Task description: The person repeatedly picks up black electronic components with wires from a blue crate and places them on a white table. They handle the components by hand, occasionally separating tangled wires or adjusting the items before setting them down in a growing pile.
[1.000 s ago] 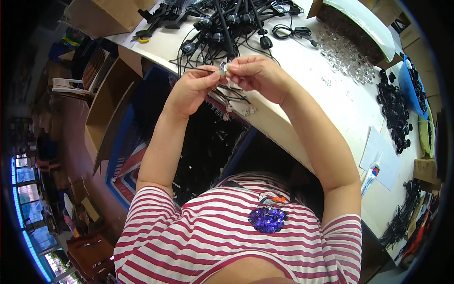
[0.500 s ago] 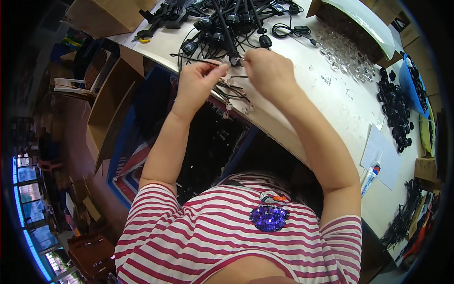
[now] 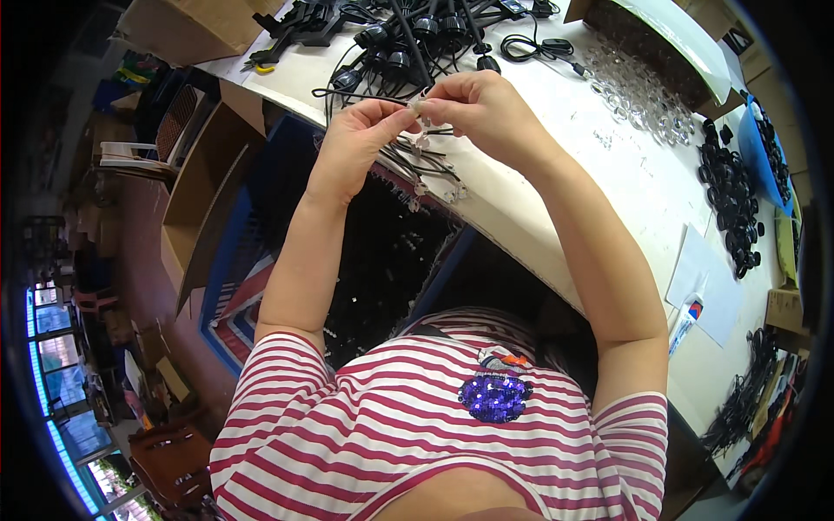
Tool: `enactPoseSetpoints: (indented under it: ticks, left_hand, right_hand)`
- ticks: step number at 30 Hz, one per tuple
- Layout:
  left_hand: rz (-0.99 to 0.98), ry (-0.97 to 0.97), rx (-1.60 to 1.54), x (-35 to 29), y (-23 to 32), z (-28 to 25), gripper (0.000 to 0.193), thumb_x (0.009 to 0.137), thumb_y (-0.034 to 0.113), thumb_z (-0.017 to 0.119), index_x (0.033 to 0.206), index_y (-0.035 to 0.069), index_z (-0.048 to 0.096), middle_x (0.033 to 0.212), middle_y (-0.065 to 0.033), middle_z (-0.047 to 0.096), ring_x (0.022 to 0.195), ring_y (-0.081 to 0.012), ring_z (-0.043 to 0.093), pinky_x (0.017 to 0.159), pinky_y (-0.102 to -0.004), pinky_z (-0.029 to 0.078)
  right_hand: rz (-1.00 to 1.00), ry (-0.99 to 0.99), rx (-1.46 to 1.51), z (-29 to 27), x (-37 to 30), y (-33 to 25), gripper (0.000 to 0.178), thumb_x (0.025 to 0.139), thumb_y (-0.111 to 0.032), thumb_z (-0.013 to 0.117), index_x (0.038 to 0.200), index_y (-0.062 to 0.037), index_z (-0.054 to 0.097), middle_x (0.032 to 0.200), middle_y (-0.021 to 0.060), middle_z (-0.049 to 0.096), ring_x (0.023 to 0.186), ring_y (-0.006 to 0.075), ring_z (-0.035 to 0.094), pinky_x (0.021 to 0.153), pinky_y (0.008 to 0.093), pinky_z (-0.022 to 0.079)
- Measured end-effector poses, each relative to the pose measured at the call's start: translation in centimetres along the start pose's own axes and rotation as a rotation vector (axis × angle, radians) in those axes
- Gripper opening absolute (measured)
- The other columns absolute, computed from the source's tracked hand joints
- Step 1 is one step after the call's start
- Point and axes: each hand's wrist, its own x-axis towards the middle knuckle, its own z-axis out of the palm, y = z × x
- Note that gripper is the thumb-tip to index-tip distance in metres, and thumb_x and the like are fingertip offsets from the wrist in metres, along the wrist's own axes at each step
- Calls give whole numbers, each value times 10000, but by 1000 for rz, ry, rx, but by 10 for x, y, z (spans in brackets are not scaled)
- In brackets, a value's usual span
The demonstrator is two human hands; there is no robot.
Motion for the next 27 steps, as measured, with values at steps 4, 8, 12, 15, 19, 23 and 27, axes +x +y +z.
enactPoseSetpoints:
  ticks: [4, 8, 12, 15, 19, 23, 27]
  left_hand:
    - [-88, -77, -188, 2, 0, -5, 139, 824, 119, 600, 876, -10, 607, 783, -53, 625, 652, -61, 502, 628, -178, 399]
    - [75, 122, 34, -5, -4, 7, 127, 819, 99, 594, 862, -20, 599, 773, -45, 614, 664, -65, 523, 641, -178, 405]
    - [209, 205, 210, -12, 0, 14, 119, 810, 101, 603, 829, -16, 605, 736, -27, 606, 670, -55, 538, 640, -177, 408]
    - [184, 96, 28, -9, 2, 12, 133, 821, 119, 592, 854, -10, 604, 775, -35, 613, 716, -66, 547, 675, -194, 410]
    - [-37, -81, -253, -3, 2, -4, 147, 838, 136, 571, 897, 5, 601, 837, -48, 615, 795, -92, 551, 754, -223, 409]
    - [-167, -137, -42, -5, 10, -2, 204, 838, 147, 570, 977, -3, 576, 826, -49, 625, 770, -108, 566, 741, -234, 426]
    - [-26, 93, 1049, -21, 29, -14, 263, 800, 127, 584, 1012, -23, 543, 679, -48, 620, 634, -55, 533, 585, -210, 404]
  right_hand:
    - [155, -113, 427, -3, 7, 14, 189, 775, -220, 610, 781, -35, 649, 655, 23, 591, 572, 72, 489, 524, 241, 391]
    - [-198, 283, -390, 17, -7, 0, 153, 719, -190, 623, 764, -44, 613, 661, 64, 588, 557, 160, 558, 532, 256, 426]
    - [-624, 499, -766, 26, -14, -6, 105, 703, -153, 599, 666, -62, 562, 654, 50, 578, 553, 205, 556, 526, 288, 425]
    - [-417, 360, -440, 24, -10, -1, 132, 715, -175, 597, 658, -63, 554, 647, 37, 568, 554, 168, 546, 541, 295, 423]
    - [131, -183, 667, 8, 5, 15, 207, 808, -242, 586, 707, -61, 572, 645, -11, 546, 534, 85, 492, 492, 216, 382]
    - [249, -349, 781, -1, 6, 18, 297, 825, -301, 578, 741, -20, 624, 669, 21, 592, 574, 121, 550, 524, 198, 418]
    - [119, 165, -400, -25, 4, -2, 528, 820, -488, 496, 731, 12, 638, 665, 152, 605, 575, 213, 589, 573, 316, 469]
